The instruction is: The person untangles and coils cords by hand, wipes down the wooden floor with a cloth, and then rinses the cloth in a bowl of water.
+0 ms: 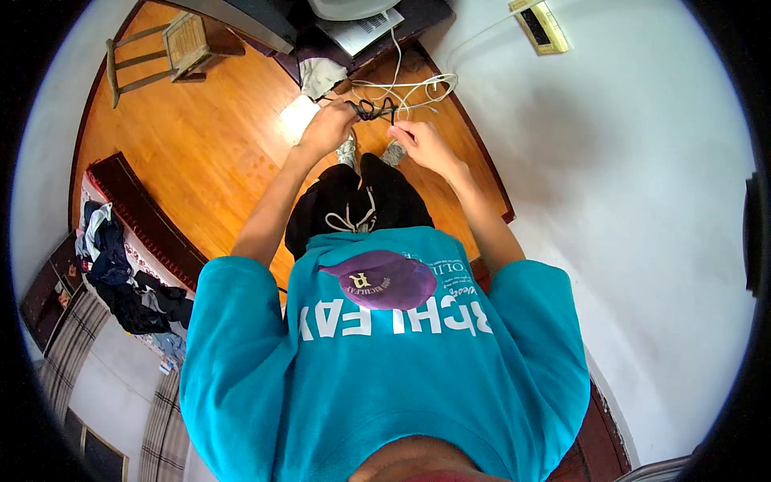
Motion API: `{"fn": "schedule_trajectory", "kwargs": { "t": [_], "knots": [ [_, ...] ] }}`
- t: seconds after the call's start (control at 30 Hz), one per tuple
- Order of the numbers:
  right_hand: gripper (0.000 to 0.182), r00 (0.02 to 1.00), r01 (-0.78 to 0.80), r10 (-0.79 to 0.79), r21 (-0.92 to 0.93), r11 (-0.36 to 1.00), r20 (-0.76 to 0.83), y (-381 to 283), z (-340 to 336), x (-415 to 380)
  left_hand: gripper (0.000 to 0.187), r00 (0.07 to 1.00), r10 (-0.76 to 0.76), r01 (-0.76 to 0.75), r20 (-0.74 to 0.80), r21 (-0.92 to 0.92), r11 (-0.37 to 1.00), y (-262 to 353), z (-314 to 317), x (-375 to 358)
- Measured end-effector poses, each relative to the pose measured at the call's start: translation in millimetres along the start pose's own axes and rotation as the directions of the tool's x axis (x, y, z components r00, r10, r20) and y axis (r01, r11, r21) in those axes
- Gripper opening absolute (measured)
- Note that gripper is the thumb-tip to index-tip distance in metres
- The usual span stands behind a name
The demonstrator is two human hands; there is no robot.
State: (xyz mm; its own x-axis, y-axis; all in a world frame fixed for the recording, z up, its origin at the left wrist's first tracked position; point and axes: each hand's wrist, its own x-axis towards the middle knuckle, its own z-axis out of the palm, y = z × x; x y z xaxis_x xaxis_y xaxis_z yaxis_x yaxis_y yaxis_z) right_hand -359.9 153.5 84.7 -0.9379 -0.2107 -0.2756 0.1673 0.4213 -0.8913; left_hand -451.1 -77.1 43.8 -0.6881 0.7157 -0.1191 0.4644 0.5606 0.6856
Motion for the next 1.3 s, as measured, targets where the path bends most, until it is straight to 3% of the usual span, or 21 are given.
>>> {"fn": "schedule_trajectory", "kwargs": {
  "t": [0.07,0.1,0.23,0.27,0.33,0.4,0.5,0.53,0.63,0.67,0.7,0.73,0.8,0.83,0.9,0.93,1.03,1.13,1.17,1.23,1.3],
  "knots": [
    [0.024,0.995,-0.092,0.095,-0.136,0.986,0.016,-2.9,-3.5,5.7,0.011,0.968,0.221,-0.249,0.121,0.34,0.907,10.8,-4.8,0.8],
    [0.024,0.996,-0.079,0.086,-0.294,0.953,0.012,-9.2,-6.9,7.6,0.016,0.956,0.215,-0.281,0.199,0.408,0.869,17.3,-3.4,0.6],
    [0.022,0.996,0.021,0.037,-0.65,0.76,0.076,-16.8,-7.6,12.8,0.014,0.94,0.301,-0.34,0.159,0.456,0.822,22.3,14.1,1.8],
    [0.022,0.996,0.023,0.038,-0.652,0.758,0.079,-16.8,-3.2,13.4,0.014,0.941,0.3,-0.338,0.155,0.455,0.824,23.8,22.3,3.0],
    [0.026,0.975,0.129,-0.22,-0.712,0.69,-0.037,-19.6,10.6,13.5,0.012,0.972,0.165,-0.225,0.165,0.468,0.854,33.8,33.3,7.3],
    [0.025,0.996,0.052,-0.092,-0.684,0.728,-0.022,-23.7,15.5,9.0,0.01,0.989,0.08,-0.126,0.125,0.414,0.902,29.7,33.5,13.4],
    [0.024,0.996,0.082,-0.091,-0.572,0.816,0.012,-33.4,22.0,-7.8,0.019,0.955,-0.23,0.209,0.185,0.129,0.969,5.8,35.4,24.1],
    [0.021,0.987,0.143,-0.162,-0.511,0.848,0.007,-20.9,32.4,-12.2,0.019,0.956,-0.23,0.209,0.182,0.128,0.97,8.7,31.1,24.1],
    [0.019,0.992,0.115,-0.123,-0.374,0.92,0.003,5.4,46.1,-24.0,0.029,0.936,-0.282,0.351,0.211,-0.51,0.785,5.8,28.8,18.2],
    [0.018,0.989,0.13,-0.114,-0.197,0.972,0.094,14.3,44.0,-27.6,0.029,0.936,-0.282,0.352,0.212,-0.509,0.785,-2.8,32.4,12.6],
    [0.019,0.976,0.124,-0.12,-0.012,0.992,0.184,22.1,40.6,-30.4,0.028,0.902,-0.253,0.43,0.349,-0.69,0.582,0.8,26.7,6.2],
    [0.019,0.977,0.123,-0.118,-0.013,0.992,0.178,27.6,35.7,-30.4,0.028,0.864,-0.181,0.504,0.47,-0.797,0.332,9.0,19.1,1.6],
    [0.02,0.923,0.115,-0.146,0.107,0.988,0.356,41.0,23.8,-26.9,0.024,0.848,-0.17,0.527,0.502,-0.77,0.36,24.1,2.6,-5.2],
    [0.021,0.912,0.112,-0.131,0.07,0.991,0.389,44.8,15.8,-22.1,0.026,0.876,-0.092,0.454,0.473,-0.748,0.485,26.7,-7.8,-8.1],
    [0.028,0.874,-0.089,0.037,0.085,0.992,0.484,58.4,2.9,-5.6,0.026,0.888,0.037,0.314,0.458,-0.663,0.68,16.4,-15.5,-10.9],
    [0.029,0.833,-0.181,0.128,0.047,0.982,0.538,61.9,0.4,4.6,0.026,0.887,0.036,0.314,0.461,-0.659,0.683,17.5,-17.7,-11.0],
    [0.035,0.838,-0.161,0.178,-0.077,0.984,0.515,50.3,-12.3,27.2,0.025,0.977,0.01,0.121,0.215,-0.588,0.8,25.4,-33.6,-7.2],
    [0.033,0.842,-0.13,0.173,-0.118,0.984,0.512,40.1,-13.4,32.4,0.025,0.98,-0.068,0.132,0.187,-0.354,0.926,53.2,-58.9,-4.5],
    [0.033,0.84,-0.128,0.172,-0.12,0.985,0.515,43.3,-13.1,31.9,0.02,0.997,-0.022,0.052,0.079,-0.396,0.917,46.3,-49.3,-7.2],
    [0.029,0.891,0.063,-0.047,-0.02,0.998,0.452,52.4,-12.3,35.5,0.017,0.993,0.079,-0.052,0.091,-0.268,0.962,35.8,-46.0,-10.3],
    [0.03,0.908,0.093,-0.038,-0.111,0.989,0.416,51.4,-15.4,42.6,0.013,0.944,0.18,-0.135,0.276,-0.174,0.976,36.5,-42.7,-12.3]
  ]
}}
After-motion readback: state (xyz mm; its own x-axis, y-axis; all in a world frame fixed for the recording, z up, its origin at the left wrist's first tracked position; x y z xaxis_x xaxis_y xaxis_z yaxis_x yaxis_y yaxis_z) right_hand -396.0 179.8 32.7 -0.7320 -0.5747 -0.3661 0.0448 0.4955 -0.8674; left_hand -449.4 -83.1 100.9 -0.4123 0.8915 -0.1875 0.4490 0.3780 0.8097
